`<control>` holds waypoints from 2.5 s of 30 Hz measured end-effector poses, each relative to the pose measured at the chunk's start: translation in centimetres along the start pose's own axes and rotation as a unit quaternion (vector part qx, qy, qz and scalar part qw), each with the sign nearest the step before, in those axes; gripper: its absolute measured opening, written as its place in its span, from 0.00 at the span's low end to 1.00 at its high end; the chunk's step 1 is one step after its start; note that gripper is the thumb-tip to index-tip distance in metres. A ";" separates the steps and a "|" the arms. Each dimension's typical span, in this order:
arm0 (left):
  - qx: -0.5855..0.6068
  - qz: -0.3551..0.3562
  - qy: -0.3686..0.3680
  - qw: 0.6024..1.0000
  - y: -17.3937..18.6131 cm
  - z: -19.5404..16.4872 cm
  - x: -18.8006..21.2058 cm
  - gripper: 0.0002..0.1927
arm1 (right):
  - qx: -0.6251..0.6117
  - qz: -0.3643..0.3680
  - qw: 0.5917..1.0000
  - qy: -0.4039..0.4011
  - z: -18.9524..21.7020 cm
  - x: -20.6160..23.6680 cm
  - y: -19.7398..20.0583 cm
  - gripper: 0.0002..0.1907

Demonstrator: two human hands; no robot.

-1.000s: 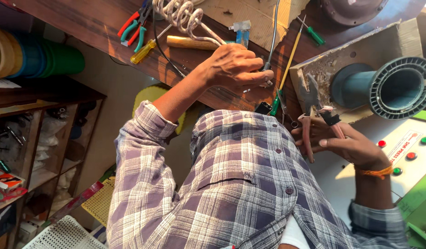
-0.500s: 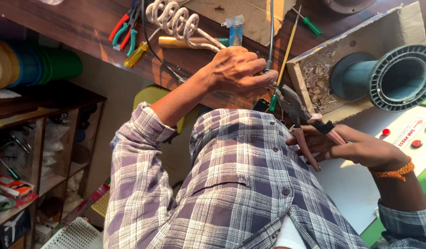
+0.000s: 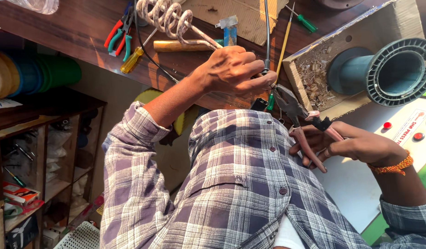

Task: The person repairs an electric heating element assembly at a workbench, holding the coiled element and its mounting rod while using pliers to cut and strip wire ends, then twisting the wires onto the element's terminals and repositioning the assembly on the bench.

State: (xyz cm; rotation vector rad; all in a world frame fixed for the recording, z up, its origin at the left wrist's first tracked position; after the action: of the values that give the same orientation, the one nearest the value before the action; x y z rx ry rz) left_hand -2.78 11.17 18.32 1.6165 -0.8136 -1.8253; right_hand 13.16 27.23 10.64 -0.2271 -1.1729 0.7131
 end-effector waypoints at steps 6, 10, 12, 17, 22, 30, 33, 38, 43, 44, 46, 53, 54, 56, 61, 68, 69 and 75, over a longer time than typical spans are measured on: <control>-0.018 0.001 -0.033 0.999 0.2 -0.3 -0.1 0.15 | -0.001 0.008 1.000 0.001 -0.6 0.3 0.0 0.43; -0.020 -0.002 -0.048 0.999 0.5 -0.4 -0.3 0.16 | -0.032 0.041 0.999 0.011 -0.8 0.3 -0.5 0.42; -0.034 0.001 -0.057 0.998 0.7 -0.5 -0.5 0.16 | -0.041 0.058 0.997 0.019 -0.8 0.4 -0.8 0.43; -0.045 0.022 -0.082 0.995 1.3 -0.6 -0.7 0.19 | -0.037 0.065 0.997 0.018 -1.2 0.5 -0.8 0.42; -0.018 0.040 -0.072 0.996 1.3 -0.8 -0.9 0.15 | -0.062 0.081 0.995 0.011 -2.2 0.6 -0.9 0.30; 0.060 0.074 -0.042 0.995 1.2 -1.3 -0.6 0.17 | -0.134 0.087 0.987 0.021 -3.3 0.4 -1.2 0.36; 0.048 0.071 -0.041 0.995 1.3 -1.5 -0.8 0.15 | -0.163 0.107 0.980 0.028 -3.9 0.4 -1.5 0.39; 0.040 0.101 -0.052 0.993 0.9 -1.7 -1.0 0.11 | -0.185 0.119 0.975 0.014 -5.5 0.2 -1.8 0.43; 0.045 0.120 -0.044 0.991 1.1 -1.3 -1.1 0.11 | -0.199 0.098 0.975 0.000 -5.8 0.2 -2.0 0.45; 0.047 0.124 -0.043 0.990 1.1 -1.3 -1.2 0.11 | -0.196 0.093 0.976 -0.003 -5.8 0.2 -2.0 0.45; 0.046 0.129 -0.042 0.990 1.2 -1.3 -1.3 0.11 | -0.194 0.093 0.977 -0.006 -5.5 0.4 -2.4 0.46; 0.014 0.125 -0.049 0.991 1.7 -1.4 -2.0 0.08 | -0.178 0.065 0.982 0.001 -3.6 1.3 -3.1 0.42; 0.011 0.118 -0.047 0.992 1.9 -1.3 -2.1 0.08 | -0.163 0.058 0.985 0.009 -3.2 1.5 -3.1 0.39; 0.006 0.119 -0.051 0.992 2.1 -1.3 -2.3 0.08 | -0.133 0.045 0.990 0.023 -2.6 1.8 -3.1 0.36; -0.005 0.121 -0.058 0.991 2.5 -1.2 -2.7 0.08 | -0.104 0.038 0.994 0.019 -2.4 2.2 -3.3 0.33; -0.022 0.144 -0.058 0.988 2.7 -1.3 -3.1 0.07 | -0.004 -0.086 0.995 -0.043 -3.0 2.9 -2.0 0.41; -0.026 0.146 -0.061 0.987 2.8 -1.3 -3.1 0.07 | 0.022 -0.098 0.994 -0.041 -2.8 2.9 -2.1 0.41; -0.029 0.129 -0.071 0.989 3.9 -1.4 -3.4 0.10 | 0.099 -0.146 0.984 -0.027 -2.4 3.3 -2.4 0.36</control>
State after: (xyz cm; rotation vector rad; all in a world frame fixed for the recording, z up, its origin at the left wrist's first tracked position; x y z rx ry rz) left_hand -0.94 11.02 23.38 1.2894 -0.9739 -1.7730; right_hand 16.89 27.96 13.46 0.1309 -1.1469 0.5742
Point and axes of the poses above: each hand's wrist, its own x-axis away from the middle knuckle, its own y-axis out of the back of the hand, z = x × y, the point moved 10 cm from there along -x, towards the middle knuckle, and after that the axes turned 8 degrees about -y, right-handed, at the moved point
